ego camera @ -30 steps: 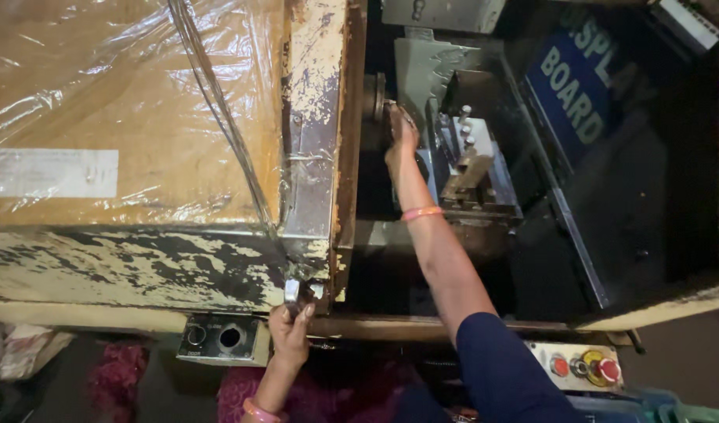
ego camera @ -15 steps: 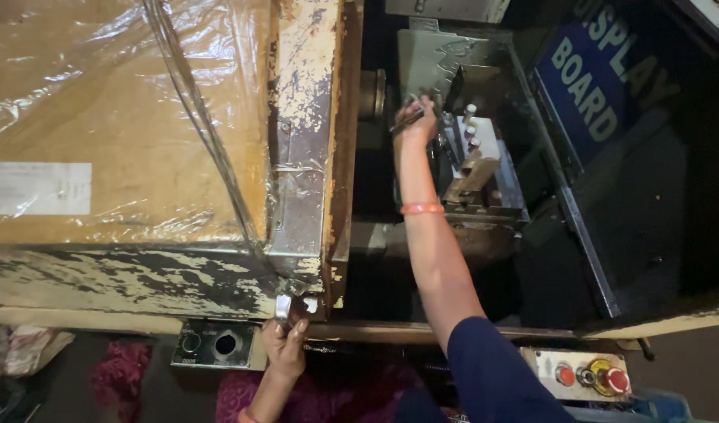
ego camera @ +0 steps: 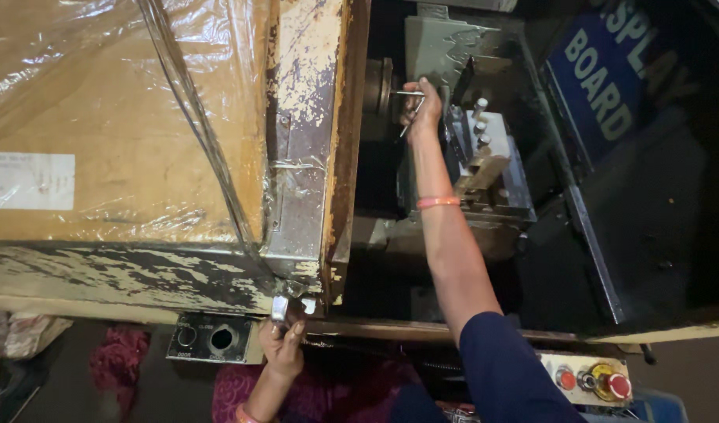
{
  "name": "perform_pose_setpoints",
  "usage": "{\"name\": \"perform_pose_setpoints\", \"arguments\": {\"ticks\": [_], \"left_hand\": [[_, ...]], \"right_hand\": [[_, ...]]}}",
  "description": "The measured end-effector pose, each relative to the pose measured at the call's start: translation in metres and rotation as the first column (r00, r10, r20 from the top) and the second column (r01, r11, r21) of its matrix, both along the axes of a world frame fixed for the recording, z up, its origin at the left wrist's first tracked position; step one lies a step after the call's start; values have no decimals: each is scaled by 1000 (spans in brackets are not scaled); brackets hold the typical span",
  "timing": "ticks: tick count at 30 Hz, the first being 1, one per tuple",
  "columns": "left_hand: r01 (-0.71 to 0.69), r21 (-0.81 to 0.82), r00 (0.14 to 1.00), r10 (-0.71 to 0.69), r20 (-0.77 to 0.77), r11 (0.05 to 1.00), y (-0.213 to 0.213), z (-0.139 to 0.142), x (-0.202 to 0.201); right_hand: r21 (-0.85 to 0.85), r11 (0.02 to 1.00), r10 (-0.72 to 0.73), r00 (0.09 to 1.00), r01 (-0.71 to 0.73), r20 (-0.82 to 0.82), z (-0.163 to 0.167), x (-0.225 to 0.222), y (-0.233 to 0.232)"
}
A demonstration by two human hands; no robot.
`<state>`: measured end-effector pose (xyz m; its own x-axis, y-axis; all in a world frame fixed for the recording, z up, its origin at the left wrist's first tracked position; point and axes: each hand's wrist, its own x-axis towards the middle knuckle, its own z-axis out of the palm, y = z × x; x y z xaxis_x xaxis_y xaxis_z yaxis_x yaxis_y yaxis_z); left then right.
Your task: The person repeatedly places a plastic-wrapped cardboard package on a machine, opens a side compartment, inserts a metal staple, and closes the compartment. This cycle is performed multiple times with the same package.
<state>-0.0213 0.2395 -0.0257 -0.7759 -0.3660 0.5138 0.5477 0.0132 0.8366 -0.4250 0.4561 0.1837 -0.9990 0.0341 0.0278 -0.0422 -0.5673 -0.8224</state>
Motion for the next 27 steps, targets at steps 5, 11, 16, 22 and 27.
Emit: {"name": "perform_pose_setpoints", "arguments": {"ticks": [5,11,16,22,27], "left_hand": [[1,78,1000,0,-19,997,0,-26,6],[35,204,998,-44,37,978,-4,-54,13],[32,78,997,-36,61,996,-2,-42,13],[25,-295,986,24,162,955,-5,22,22],[-44,-549,919,249,306,835,-74,77,51]], "right_hand": [[106,989,-104,994,108,-39,4,17,-15],[140,983,-131,987,117,94,4,12,-32],[376,843,-327,922,384,-207,-17,14,-36],[660,414,-69,745,627,-664,-15,-2,-8],[514,804,90,792,301,-604,-15,-13,3]]}}
